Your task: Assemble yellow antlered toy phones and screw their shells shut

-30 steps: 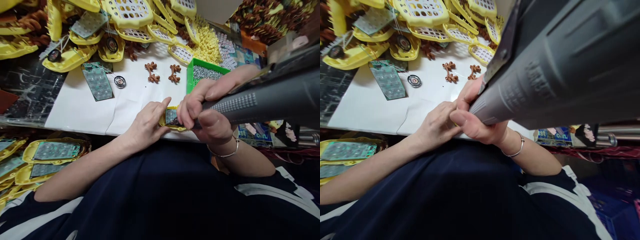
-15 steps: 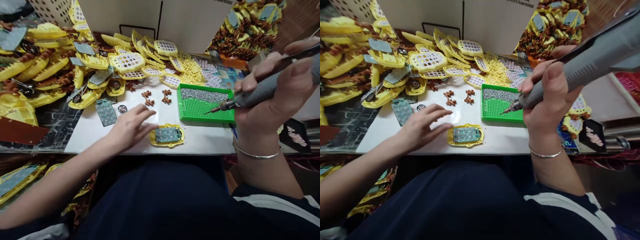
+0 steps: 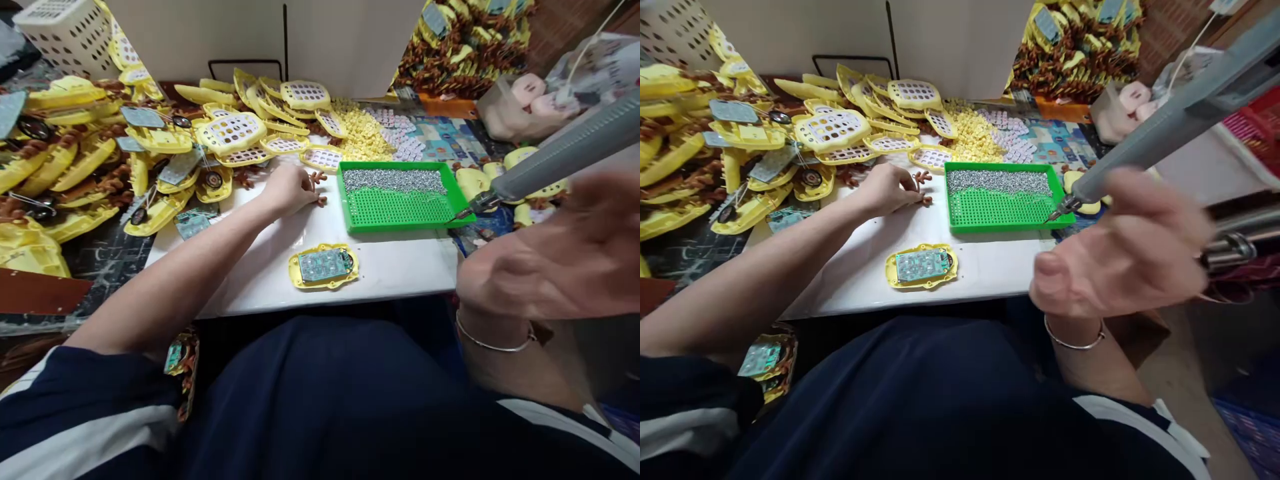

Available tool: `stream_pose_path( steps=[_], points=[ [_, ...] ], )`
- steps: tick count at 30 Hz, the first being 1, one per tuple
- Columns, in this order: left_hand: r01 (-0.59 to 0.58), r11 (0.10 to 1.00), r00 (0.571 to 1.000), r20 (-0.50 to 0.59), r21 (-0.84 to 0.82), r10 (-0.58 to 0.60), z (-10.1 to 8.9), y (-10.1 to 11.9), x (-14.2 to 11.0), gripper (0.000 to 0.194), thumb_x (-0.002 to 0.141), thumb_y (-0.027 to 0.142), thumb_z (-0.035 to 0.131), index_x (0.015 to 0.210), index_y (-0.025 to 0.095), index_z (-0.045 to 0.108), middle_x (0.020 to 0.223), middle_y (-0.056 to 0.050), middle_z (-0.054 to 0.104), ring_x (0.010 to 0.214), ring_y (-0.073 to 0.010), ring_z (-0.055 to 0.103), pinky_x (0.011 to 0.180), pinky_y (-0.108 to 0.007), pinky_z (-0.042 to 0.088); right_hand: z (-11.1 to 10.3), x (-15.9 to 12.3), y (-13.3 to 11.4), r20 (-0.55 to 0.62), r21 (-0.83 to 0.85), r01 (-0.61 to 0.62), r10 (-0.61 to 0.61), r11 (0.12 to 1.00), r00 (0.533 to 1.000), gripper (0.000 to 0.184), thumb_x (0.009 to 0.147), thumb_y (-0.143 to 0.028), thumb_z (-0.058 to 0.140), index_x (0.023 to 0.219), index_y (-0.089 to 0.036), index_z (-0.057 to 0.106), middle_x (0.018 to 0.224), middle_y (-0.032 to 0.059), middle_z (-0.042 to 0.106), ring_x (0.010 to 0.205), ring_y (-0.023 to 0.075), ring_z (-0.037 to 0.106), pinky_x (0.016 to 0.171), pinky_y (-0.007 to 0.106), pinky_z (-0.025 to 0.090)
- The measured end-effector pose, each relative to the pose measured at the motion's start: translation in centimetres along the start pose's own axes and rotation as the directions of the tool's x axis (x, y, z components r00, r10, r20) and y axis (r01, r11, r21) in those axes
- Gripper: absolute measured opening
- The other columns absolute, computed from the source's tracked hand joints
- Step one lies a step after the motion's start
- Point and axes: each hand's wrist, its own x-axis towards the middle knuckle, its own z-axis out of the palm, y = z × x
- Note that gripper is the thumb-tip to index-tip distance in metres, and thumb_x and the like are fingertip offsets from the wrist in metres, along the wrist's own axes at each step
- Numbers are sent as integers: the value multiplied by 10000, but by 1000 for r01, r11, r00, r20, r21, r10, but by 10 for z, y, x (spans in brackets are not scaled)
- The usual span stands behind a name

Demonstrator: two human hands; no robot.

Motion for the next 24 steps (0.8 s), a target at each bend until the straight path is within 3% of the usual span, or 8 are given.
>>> stream_pose_path(
  steps=[2, 4, 7, 9, 12, 15, 19, 24],
  points=[
    [-36, 996, 999, -33, -80, 33, -5, 0, -8, 174, 619, 224, 748, 533, 193, 600, 502, 1, 518, 541, -152, 473, 557, -325, 429, 12, -14, -12, -55, -111, 300, -307, 947, 950, 212, 728, -417, 749, 920, -351, 687, 795, 3, 686, 776, 243, 685, 603, 378, 555],
    [-67, 984, 997, -55, -164, 58, -13, 7, -22, 214, 657, 226, 728, 524, 201, 563, 496, 5, 529, 527, -137, 470, 518, -303, 414, 27, -24, -21, 63, -185, 347, -342, 919, 938, 191, 793, -219, 691, 960, -313, 693, 793, 7, 708, 701, 194, 677, 624, 362, 569],
    [-94, 952, 992, -104, -291, 66, -25, 33, -55, 161, 768, 249, 672, 637, 195, 595, 557, 3, 580, 513, -118, 488, 477, -270, 398, 46, -32, -24, 236, -141, 28, 6, 990, 972, 209, 829, -223, 681, 1032, -244, 636, 876, 30, 713, 726, 154, 682, 632, 310, 581],
    [-189, 930, 981, -102, -316, 165, -30, 54, -80, 151, 807, 262, 666, 687, 192, 606, 577, 17, 591, 489, -98, 480, 467, -247, 396, 54, -34, -21, 333, -48, -255, 256, 966, 908, 334, 794, -317, 735, 1072, -217, 578, 948, 35, 699, 753, 136, 683, 649, 282, 580],
    [-422, 867, 906, -76, -265, 417, -28, 76, -107, 124, 864, 219, 633, 749, 180, 610, 658, 10, 633, 537, -87, 548, 516, -216, 440, 56, -37, -17, 410, 73, -492, 423, 868, 808, 331, 753, -390, 767, 940, -192, 579, 811, -7, 669, 646, 92, 627, 592, 228, 536],
    [-496, 837, 867, -83, -231, 491, -15, 77, -121, 117, 915, 281, 604, 880, 171, 624, 803, -37, 684, 678, -113, 636, 618, -221, 506, 50, -39, -15, 426, 61, -594, 517, 802, 743, 242, 777, -378, 736, 775, -169, 613, 630, -31, 611, 536, 69, 556, 516, 202, 487],
    [-432, 900, 900, -81, -50, 428, 9, 60, -133, 323, 874, 440, 633, 1067, 181, 614, 1179, -161, 650, 1059, -267, 623, 879, -437, 536, 37, -44, -9, 434, -23, -685, 625, 728, 649, 234, 752, -372, 747, 779, -159, 651, 642, -10, 644, 510, 69, 541, 478, 206, 472],
    [-396, 917, 916, -86, -48, 391, 24, 49, -143, 207, 904, 319, 598, 1069, 195, 601, 1185, -148, 636, 1086, -267, 593, 912, -482, 519, 33, -52, 2, 474, -91, -687, 638, 721, 607, 234, 771, -375, 721, 761, -155, 642, 606, -11, 625, 492, 67, 531, 463, 210, 452]
  ],
)
